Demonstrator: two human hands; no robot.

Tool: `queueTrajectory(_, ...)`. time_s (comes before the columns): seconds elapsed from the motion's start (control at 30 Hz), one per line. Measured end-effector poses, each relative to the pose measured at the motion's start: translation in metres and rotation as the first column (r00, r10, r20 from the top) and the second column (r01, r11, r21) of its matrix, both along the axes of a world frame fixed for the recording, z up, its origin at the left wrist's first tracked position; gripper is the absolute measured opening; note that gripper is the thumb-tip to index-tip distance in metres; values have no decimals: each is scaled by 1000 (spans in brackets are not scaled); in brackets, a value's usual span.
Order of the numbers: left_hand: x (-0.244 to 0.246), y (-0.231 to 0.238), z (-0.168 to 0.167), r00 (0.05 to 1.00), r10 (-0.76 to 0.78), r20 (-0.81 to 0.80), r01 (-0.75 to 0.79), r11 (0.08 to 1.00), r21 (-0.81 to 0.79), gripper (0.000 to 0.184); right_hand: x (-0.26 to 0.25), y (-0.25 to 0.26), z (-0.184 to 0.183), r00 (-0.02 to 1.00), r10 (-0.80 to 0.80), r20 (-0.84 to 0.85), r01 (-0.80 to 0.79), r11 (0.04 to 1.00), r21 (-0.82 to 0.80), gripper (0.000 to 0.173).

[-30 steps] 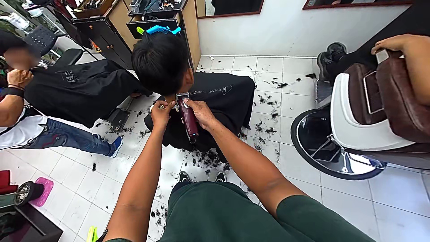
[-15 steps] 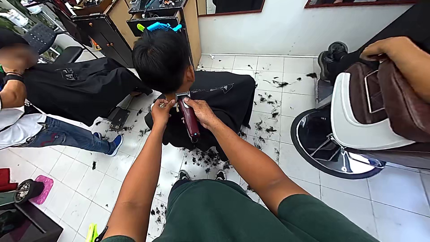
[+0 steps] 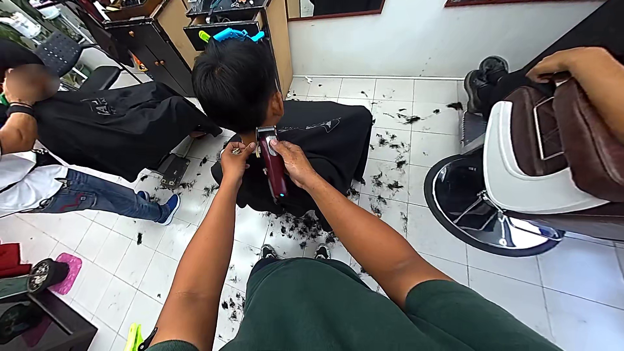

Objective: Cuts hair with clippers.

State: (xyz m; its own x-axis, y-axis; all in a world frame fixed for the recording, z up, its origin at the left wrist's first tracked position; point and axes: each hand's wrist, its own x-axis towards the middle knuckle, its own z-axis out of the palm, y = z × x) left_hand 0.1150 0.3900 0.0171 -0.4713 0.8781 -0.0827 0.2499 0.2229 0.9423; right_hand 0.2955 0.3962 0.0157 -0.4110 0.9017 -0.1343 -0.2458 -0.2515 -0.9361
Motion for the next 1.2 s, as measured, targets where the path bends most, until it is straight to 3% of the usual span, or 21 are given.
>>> queueTrajectory(0.1, 2, -27, 2, 954, -10, -298, 70, 979, 192, 35, 36, -25, -7, 994, 91, 65, -87, 995, -54, 42)
queueTrajectory(0.17, 9, -46, 7, 845, -179, -504, 331, 915, 230, 30, 57, -34, -18, 997, 68, 23, -65, 989, -136, 40)
queueTrajectory(0.27, 29, -34, 37, 639, -627, -446, 684, 728, -44, 21, 69, -42, -34, 995, -56, -83, 32, 963, -267, 47)
queueTrajectory(0.33, 46, -13, 56, 633, -686, -359, 726, 687, -34, 20, 70, -41, -36, 992, -80, -93, 49, 954, -295, 52)
queueTrajectory(0.4, 50, 0, 65, 723, -645, -248, 664, 748, -8, 19, 71, -42, -33, 995, -47, -87, 21, 960, -280, 43)
queueTrajectory(0.47, 40, -8, 64, 798, -576, -176, 565, 817, -113, 21, 74, -46, -29, 998, -32, -55, 17, 966, -257, 23)
queueTrajectory(0.53, 26, -22, 56, 849, -493, -191, 446, 862, -242, 24, 78, -48, -28, 999, -35, -33, 26, 970, -243, 33)
queueTrajectory(0.6, 26, -27, 56, 832, -520, -193, 456, 839, -296, 24, 80, -49, -34, 999, -39, -22, 33, 970, -242, 40)
queueTrajectory(0.7, 57, -13, 73, 755, -649, -93, 643, 760, -94, 20, 78, -52, -43, 1000, -8, 17, 11, 979, -204, 47)
queueTrajectory(0.77, 69, 1, 72, 759, -651, 2, 650, 758, 54, 19, 74, -57, -41, 999, 7, 46, 2, 982, -191, 43)
queueTrajectory(0.87, 42, -14, 59, 790, -612, 39, 613, 790, -24, 28, 70, -68, -34, 997, -14, 76, 29, 977, -209, 41)
queueTrajectory(0.97, -15, -31, 40, 883, -461, -84, 461, 887, -27, 26, 72, -81, -32, 992, -74, 106, 96, 970, -223, 48)
queueTrajectory(1.03, -57, -26, 39, 904, -354, -241, 394, 907, 145, 27, 66, -92, -36, 982, -144, 118, 168, 959, -229, 50)
queueTrajectory(1.13, -105, 11, 61, 831, -257, -494, 492, 753, 436, 34, 47, -103, -37, 955, -272, 115, 291, 930, -225, 51)
queueTrajectory(1.2, -126, 41, 84, 724, -224, -652, 629, 601, 493, 42, 21, -107, -33, 927, -359, 109, 375, 901, -218, 50)
